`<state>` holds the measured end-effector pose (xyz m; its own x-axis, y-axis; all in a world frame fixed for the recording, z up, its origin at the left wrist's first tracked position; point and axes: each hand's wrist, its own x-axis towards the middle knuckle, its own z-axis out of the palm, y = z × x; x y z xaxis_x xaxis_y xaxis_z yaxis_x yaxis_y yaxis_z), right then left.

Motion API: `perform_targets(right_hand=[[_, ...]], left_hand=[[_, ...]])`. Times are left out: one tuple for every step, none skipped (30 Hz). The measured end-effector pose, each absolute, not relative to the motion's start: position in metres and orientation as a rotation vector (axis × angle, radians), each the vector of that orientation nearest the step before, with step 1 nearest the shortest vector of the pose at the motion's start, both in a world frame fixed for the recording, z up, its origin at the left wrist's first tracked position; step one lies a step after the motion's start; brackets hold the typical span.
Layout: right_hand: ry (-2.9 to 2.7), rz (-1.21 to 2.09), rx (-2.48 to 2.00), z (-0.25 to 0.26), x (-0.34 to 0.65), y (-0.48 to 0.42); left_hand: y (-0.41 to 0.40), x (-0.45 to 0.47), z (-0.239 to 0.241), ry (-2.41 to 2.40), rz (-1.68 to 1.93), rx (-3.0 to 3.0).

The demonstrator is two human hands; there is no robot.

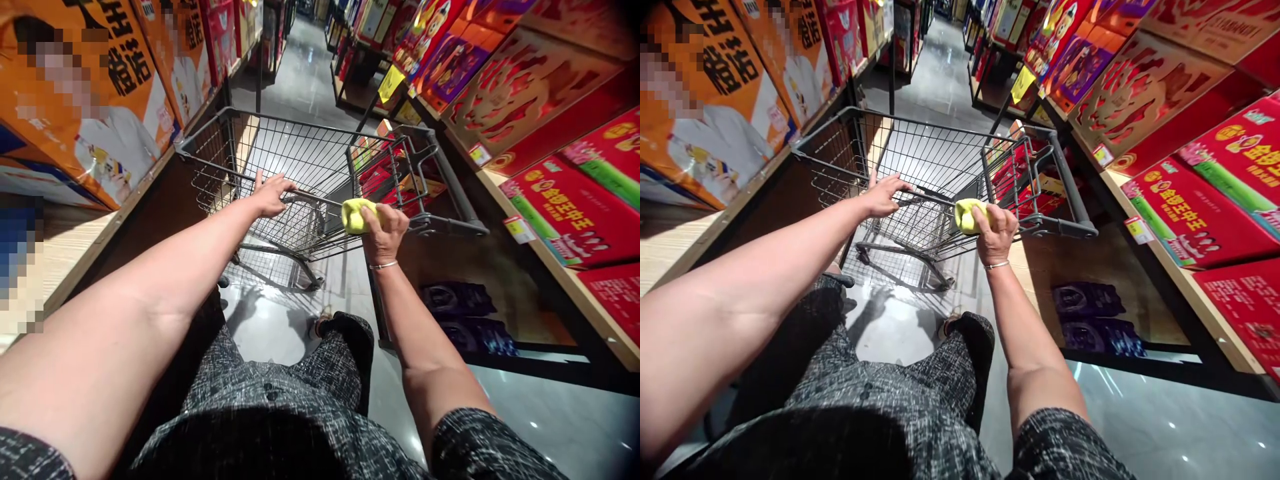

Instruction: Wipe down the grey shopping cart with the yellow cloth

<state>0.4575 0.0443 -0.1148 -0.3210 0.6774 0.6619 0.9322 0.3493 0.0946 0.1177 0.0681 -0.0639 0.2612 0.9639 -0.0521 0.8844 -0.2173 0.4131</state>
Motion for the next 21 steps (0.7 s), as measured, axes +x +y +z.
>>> perform_targets(right_hand=[[-2.059, -0.645, -1.392, -0.117, 0.457, 0.040], [-2.039, -0.628, -1.401, -0.123, 0.453, 0.035], [-2.037, -0.595, -1.426, -0.131, 0.445, 0.030], [-2.055, -0.549, -1.467, -0.141, 0.434, 0.024], [-2.091, -0.492, -1.521, -0.153, 0.422, 0.019], [-2.145, -0.428, -1.579, -0.166, 0.408, 0.015], [-2.220, -0.357, -1.628, -0.178, 0.393, 0.010], [-2.313, -0.283, -1.662, -0.191, 0.379, 0.006], [-2.419, -0.213, -1.672, -0.203, 0.366, 0.003], [-2.535, -0.152, -1.661, -0.214, 0.354, -0.001], [-2.647, -0.104, -1.634, -0.223, 0.344, -0.005], [-2.745, -0.071, -1.596, -0.231, 0.336, -0.008], [-2.818, -0.053, -1.558, -0.237, 0.330, -0.012], [-2.868, -0.047, -1.522, -0.240, 0.326, -0.015], [-2.897, -0.048, -1.491, -0.241, 0.325, -0.018], [-2.908, -0.054, -1.467, -0.240, 0.327, -0.020], [-2.911, -0.065, -1.449, -0.236, 0.332, -0.021], [-2.911, -0.081, -1.439, -0.230, 0.339, -0.022], [-2.904, -0.100, -1.442, -0.222, 0.349, -0.022], [-2.885, -0.123, -1.454, -0.213, 0.361, -0.022], [-2.851, -0.154, -1.473, -0.201, 0.376, -0.022]], left_hand=[[0.068, 0.116, -0.063, 1.692, 0.306, 2.170], [0.067, 0.114, -0.063, 1.693, 0.305, 2.166], [0.067, 0.113, -0.062, 1.695, 0.301, 2.167], [0.066, 0.113, -0.061, 1.699, 0.294, 2.171], [0.064, 0.113, -0.060, 1.705, 0.285, 2.177], [0.062, 0.114, -0.059, 1.715, 0.273, 2.184], [0.060, 0.117, -0.058, 1.720, 0.253, 2.196], [0.056, 0.121, -0.057, 1.711, 0.229, 2.217], [0.053, 0.126, -0.056, 1.684, 0.204, 2.248], [0.049, 0.131, -0.056, 1.641, 0.181, 2.288], [0.045, 0.137, -0.056, 1.596, 0.166, 2.330], [0.042, 0.142, -0.057, 1.556, 0.159, 2.365], [0.039, 0.146, -0.058, 1.532, 0.161, 2.390], [0.037, 0.150, -0.060, 1.526, 0.166, 2.406], [0.036, 0.151, -0.061, 1.531, 0.167, 2.414], [0.036, 0.152, -0.063, 1.538, 0.169, 2.419], [0.037, 0.151, -0.065, 1.541, 0.170, 2.424], [0.038, 0.150, -0.066, 1.540, 0.173, 2.426], [0.040, 0.148, -0.067, 1.538, 0.178, 2.426], [0.041, 0.147, -0.068, 1.538, 0.184, 2.421], [0.043, 0.146, -0.068, 1.542, 0.194, 2.413]])
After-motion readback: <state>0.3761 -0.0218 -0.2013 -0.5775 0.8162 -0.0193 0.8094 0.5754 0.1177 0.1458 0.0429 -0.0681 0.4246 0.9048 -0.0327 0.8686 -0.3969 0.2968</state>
